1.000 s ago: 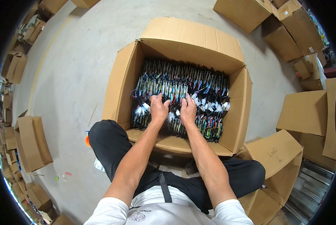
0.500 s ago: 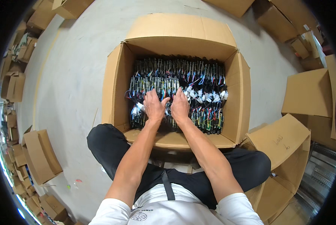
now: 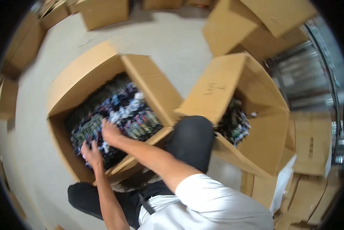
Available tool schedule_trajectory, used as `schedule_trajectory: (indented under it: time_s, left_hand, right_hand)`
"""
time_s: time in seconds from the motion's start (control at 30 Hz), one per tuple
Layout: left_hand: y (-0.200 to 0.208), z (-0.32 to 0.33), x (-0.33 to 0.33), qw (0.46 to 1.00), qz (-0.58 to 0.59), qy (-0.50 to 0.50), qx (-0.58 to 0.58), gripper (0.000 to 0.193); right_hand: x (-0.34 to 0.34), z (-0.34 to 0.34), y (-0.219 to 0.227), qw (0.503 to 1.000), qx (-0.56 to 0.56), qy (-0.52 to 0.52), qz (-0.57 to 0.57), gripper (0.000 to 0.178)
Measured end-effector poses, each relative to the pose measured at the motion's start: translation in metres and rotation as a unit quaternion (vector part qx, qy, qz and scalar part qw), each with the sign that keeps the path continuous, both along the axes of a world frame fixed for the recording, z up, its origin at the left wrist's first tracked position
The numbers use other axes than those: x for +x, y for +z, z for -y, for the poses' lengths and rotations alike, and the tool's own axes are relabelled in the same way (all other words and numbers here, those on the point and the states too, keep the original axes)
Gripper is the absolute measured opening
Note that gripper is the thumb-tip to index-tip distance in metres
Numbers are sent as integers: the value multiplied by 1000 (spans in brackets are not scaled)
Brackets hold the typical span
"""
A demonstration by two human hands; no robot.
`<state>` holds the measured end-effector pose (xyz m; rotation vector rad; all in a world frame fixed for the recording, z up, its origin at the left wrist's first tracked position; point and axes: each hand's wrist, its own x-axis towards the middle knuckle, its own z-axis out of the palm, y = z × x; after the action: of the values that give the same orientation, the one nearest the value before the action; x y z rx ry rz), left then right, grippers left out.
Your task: The person takes wired circuit board assemblies from a cardboard box, aligns them by hand, and packs them neatly in rows into another cardboard box.
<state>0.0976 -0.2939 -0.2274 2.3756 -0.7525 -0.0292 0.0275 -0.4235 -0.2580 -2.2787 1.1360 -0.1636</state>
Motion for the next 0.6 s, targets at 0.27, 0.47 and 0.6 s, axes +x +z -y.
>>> schedule_trajectory:
  time_s: [0.27,0.47,0.6]
  left_hand:
    - [42,-36,-55,992,21,-124,-21,24]
    - [38,-31,-57,989,-50,-135,35,24]
    - [44,-27,-65,988,-64,-143,2,21]
  right_hand:
    - [24,35,163,985,-67,154,-34,30]
    - [-60,135,309,959,-119,244,84,26]
    - [-269,176,380,957,-24,261,120,48]
